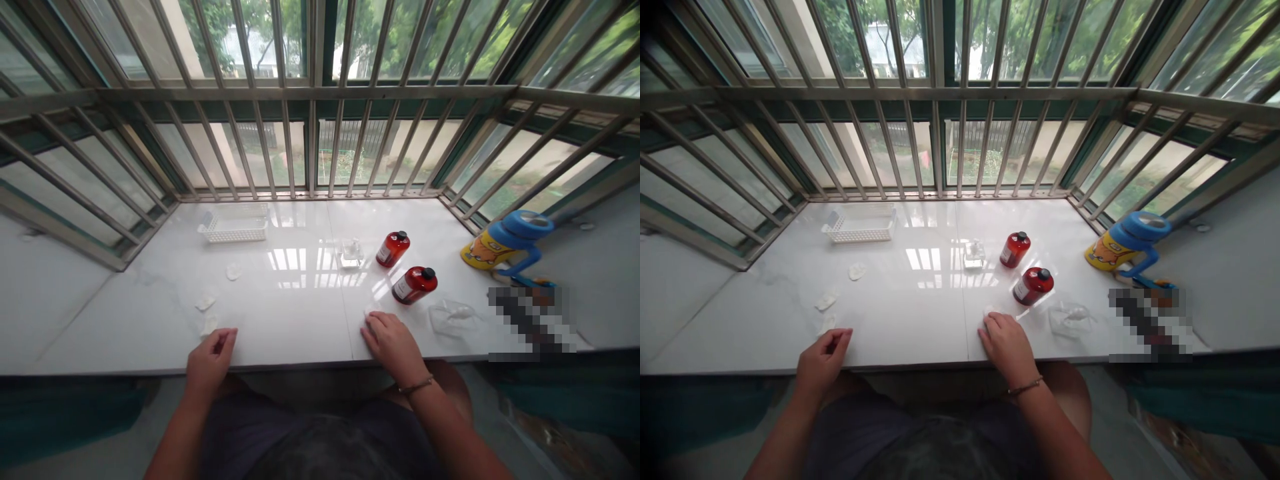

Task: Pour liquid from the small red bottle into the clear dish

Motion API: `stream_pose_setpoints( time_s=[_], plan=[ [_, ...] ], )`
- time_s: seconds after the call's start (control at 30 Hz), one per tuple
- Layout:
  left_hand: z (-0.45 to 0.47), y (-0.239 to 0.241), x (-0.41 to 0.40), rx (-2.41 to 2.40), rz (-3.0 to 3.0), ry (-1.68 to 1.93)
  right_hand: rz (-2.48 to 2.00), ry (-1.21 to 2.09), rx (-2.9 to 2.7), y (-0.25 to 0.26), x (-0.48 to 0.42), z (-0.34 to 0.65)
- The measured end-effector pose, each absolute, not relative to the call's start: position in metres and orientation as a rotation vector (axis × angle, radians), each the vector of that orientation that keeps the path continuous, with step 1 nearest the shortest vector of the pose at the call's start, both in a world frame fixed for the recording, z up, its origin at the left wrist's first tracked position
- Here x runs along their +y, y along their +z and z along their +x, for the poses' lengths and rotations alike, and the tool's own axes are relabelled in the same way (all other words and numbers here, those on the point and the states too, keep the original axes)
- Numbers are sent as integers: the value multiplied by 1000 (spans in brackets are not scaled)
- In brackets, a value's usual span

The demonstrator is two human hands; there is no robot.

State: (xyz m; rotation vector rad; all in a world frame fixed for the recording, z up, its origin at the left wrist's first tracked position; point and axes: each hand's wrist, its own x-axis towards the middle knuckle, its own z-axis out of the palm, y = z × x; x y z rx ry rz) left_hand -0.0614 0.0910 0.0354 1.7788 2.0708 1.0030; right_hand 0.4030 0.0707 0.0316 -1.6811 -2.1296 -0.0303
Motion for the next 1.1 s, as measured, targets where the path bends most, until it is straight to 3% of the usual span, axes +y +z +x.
stream_pose_setpoints(
  time_s=[0.27,0.7,1.1],
  plan=[
    [-62,17,85,2095,1872,1214,-1763,-143,-2066,13,54,404],
    [-55,15,84,2026,2326,1176,-1927,-153,-2257,3,58,400],
    [-54,11,85,1992,2458,1131,-2155,61,-2297,16,94,386]
  ],
)
